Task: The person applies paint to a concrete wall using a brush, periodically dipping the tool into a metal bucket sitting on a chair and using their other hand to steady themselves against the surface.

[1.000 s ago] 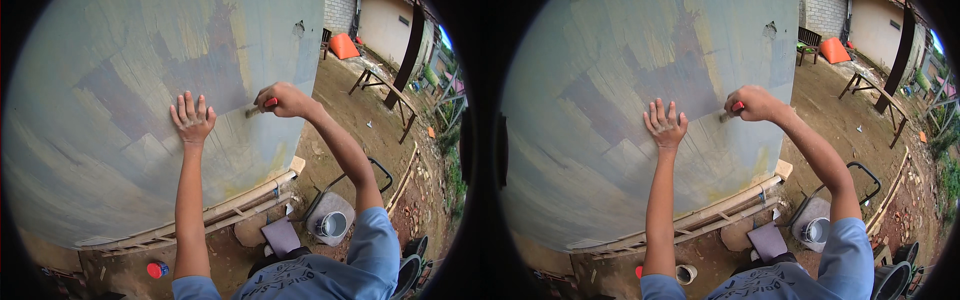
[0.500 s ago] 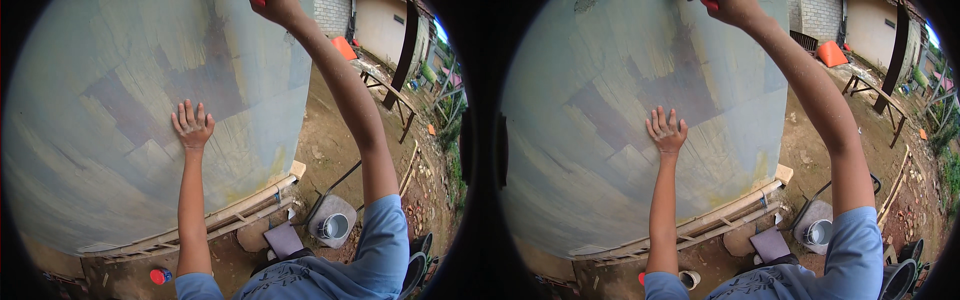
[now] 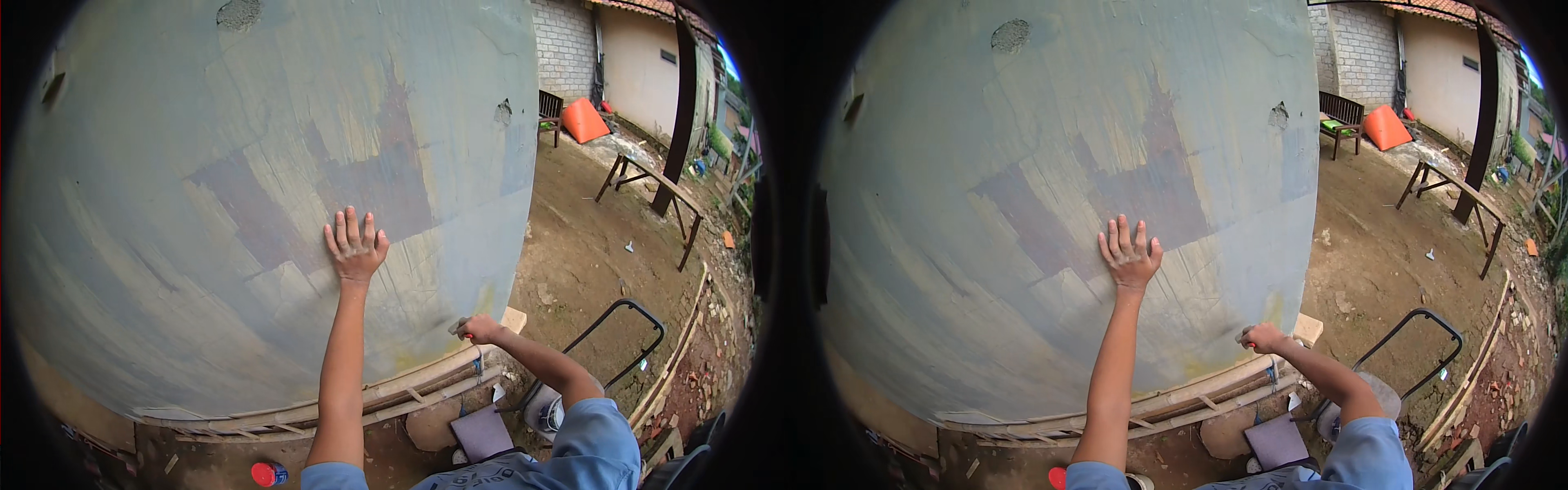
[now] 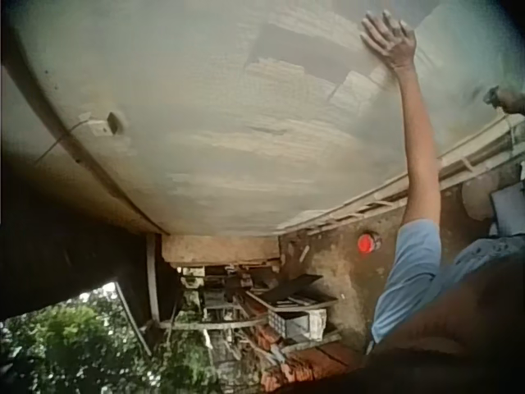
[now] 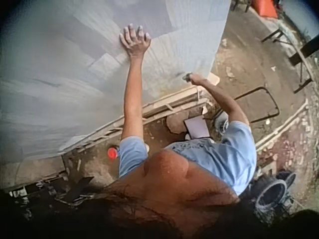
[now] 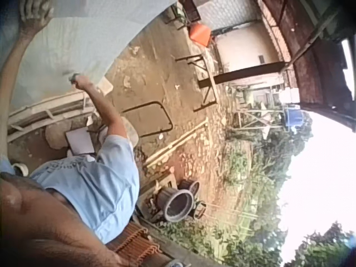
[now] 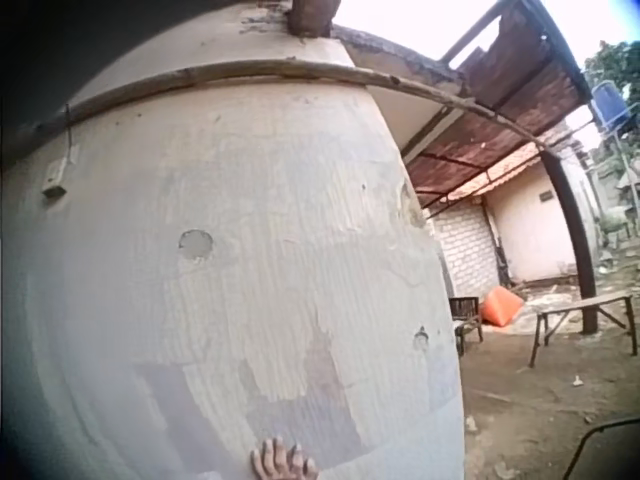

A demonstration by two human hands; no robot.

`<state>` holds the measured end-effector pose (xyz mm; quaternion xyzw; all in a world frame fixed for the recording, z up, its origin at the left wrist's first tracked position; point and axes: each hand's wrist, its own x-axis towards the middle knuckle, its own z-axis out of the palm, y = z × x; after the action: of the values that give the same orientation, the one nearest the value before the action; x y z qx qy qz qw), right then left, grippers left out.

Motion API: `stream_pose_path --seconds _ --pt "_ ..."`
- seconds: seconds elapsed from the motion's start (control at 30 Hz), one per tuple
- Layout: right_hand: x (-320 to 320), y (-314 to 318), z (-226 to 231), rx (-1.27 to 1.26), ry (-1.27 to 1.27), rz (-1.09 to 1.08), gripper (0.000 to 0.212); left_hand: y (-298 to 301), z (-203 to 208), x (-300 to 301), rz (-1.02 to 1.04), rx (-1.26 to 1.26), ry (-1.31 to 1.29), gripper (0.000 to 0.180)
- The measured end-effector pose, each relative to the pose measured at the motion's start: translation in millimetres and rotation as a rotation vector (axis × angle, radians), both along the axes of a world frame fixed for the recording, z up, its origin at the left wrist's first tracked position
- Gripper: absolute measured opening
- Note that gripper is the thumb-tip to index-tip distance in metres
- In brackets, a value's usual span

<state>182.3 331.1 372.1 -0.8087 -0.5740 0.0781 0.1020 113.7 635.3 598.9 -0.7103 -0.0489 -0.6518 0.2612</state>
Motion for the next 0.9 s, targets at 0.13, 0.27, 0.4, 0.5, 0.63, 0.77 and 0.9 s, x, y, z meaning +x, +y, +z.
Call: stream_pose_path --seconds 0.13,0.27,0.4,0.5,0.63,0.77,0.9 --pt "30.4 31.7 138.6 0.166 0.025 0.002 0.017 6.4 -2.6 -2.5 -0.002 0.006 0.005 0.05" --pt "36.2 28.6 362.1 0.361 -0.049 0.089 0.016 4.5 -0.6 -3.9 0.008 0.008 0.01 0.049" --pt "23.8 23.2 529.8 0.582 -0.099 0.114 0.014 15.4 -2.0 -10.0 0.026 0.032 0.022 0.048" --pt "7.3 -6.2 631.2 0.982 -0.515 0.325 0.019 -0.7 5.8 2.5 -0.013 0.021 -0.004 0.047" --pt "32.6 -3.8 671.1 1.384 -1.036 0.402 0.013 1.7 1.1 0.3 -0.005 0.028 -0.001 0.048" --pt "76.2 9.1 582.0 1.318 -0.804 0.267 0.015 5.5 -1.6 2.4 0.002 0.03 0.001 0.048" --pt "83.2 20.6 353.5 1.173 -0.744 0.001 0.024 14.4 0.7 -6.4 0.028 0.027 -0.009 0.049"
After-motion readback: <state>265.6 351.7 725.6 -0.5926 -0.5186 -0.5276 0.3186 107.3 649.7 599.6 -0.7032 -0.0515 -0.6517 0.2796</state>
